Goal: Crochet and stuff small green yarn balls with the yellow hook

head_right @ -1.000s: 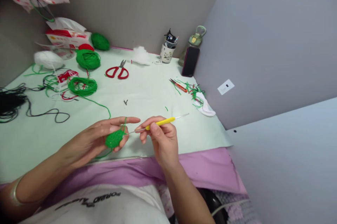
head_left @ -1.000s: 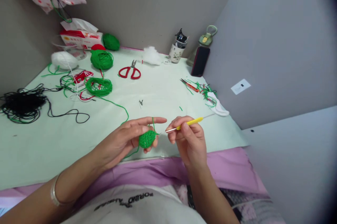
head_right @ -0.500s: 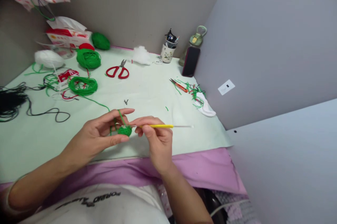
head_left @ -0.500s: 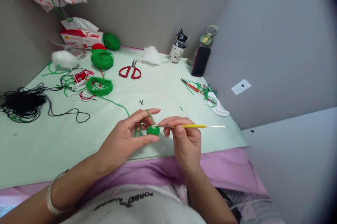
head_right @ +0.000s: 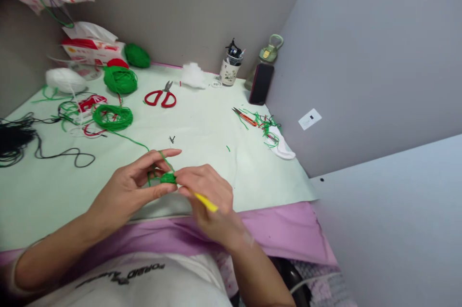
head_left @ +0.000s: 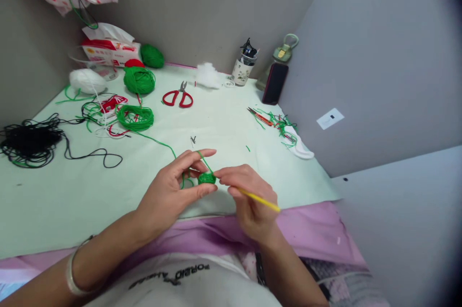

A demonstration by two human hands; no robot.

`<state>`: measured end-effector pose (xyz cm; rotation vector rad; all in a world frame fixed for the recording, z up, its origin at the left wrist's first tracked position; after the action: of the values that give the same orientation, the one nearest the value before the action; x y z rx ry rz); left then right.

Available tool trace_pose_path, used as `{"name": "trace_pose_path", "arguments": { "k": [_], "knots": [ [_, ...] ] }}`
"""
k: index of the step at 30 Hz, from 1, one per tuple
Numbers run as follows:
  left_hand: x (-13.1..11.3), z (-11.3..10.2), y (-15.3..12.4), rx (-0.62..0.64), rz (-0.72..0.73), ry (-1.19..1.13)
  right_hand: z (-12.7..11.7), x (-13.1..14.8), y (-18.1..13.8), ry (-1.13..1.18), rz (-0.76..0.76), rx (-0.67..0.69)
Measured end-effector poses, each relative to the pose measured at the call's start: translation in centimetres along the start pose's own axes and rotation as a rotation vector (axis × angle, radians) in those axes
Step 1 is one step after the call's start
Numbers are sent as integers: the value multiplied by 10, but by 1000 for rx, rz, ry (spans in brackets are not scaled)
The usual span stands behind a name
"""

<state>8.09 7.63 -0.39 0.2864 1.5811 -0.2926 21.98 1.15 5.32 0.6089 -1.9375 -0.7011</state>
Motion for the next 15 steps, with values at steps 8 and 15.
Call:
{"name": "trace_pose_path", "arguments": {
  "k": [8,15],
  "knots": [
    [22,32,-14,182,-242,-568,3,5,-20,-241,-106,-88],
    [16,38,-11,293,-339,-808,-9,-27,-11,345,253,-204]
  ]
}}
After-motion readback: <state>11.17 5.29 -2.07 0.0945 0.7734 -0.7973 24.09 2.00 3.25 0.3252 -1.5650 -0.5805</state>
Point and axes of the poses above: each hand's wrist, its own y-axis towards the middle knuckle, its own z-axis out of the palm, x = y × z, the point moved 9 cm from there along y, towards the middle knuckle, and after that the axes turned 3 degrees about z, right-handed, at the moved point
